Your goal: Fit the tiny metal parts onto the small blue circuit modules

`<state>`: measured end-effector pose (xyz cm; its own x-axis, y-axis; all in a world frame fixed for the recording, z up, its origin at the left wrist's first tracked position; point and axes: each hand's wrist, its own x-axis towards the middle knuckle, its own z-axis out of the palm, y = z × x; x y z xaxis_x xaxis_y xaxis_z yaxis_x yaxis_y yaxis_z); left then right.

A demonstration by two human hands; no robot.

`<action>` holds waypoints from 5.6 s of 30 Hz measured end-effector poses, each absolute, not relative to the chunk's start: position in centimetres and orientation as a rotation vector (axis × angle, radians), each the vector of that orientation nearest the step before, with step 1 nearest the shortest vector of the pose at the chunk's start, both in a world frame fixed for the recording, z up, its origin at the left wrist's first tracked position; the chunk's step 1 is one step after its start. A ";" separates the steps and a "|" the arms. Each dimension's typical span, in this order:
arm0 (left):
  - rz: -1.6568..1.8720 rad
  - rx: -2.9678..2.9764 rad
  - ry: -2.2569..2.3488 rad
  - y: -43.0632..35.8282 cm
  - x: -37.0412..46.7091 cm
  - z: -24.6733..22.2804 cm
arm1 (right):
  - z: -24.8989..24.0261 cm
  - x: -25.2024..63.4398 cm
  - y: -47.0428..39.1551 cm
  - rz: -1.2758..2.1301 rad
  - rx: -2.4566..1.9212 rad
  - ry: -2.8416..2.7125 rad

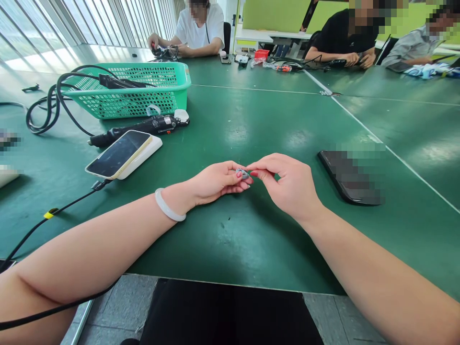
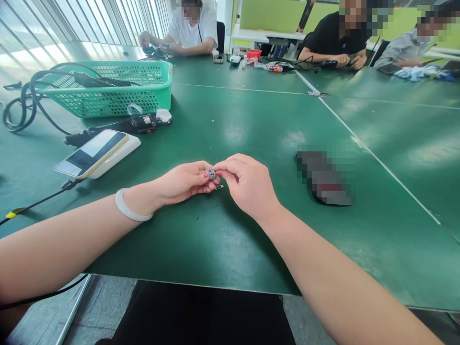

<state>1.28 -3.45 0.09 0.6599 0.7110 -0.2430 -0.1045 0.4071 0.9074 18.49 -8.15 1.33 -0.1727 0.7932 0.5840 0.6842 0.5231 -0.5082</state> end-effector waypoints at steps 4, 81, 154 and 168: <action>0.572 1.189 0.645 -3.8 1.6 -0.5 | 1.3 18.6 -8.1 0.159 -1.215 -1.962; 0.806 0.929 0.904 -3.0 1.1 0.3 | -1.2 19.4 -5.8 0.138 -1.400 -2.325; 0.679 0.920 0.837 -3.3 1.4 0.0 | 0.1 18.1 -6.2 -0.054 -1.401 -2.190; 0.673 0.956 0.821 -3.3 1.4 -0.1 | -0.7 17.5 -6.3 -0.035 -1.299 -2.147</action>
<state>1.41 -3.33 -0.09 0.5262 0.7966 -0.2977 -0.1365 0.4247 0.8950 17.51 -6.34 -0.75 -0.3232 0.7918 0.5183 0.8081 0.5159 -0.2842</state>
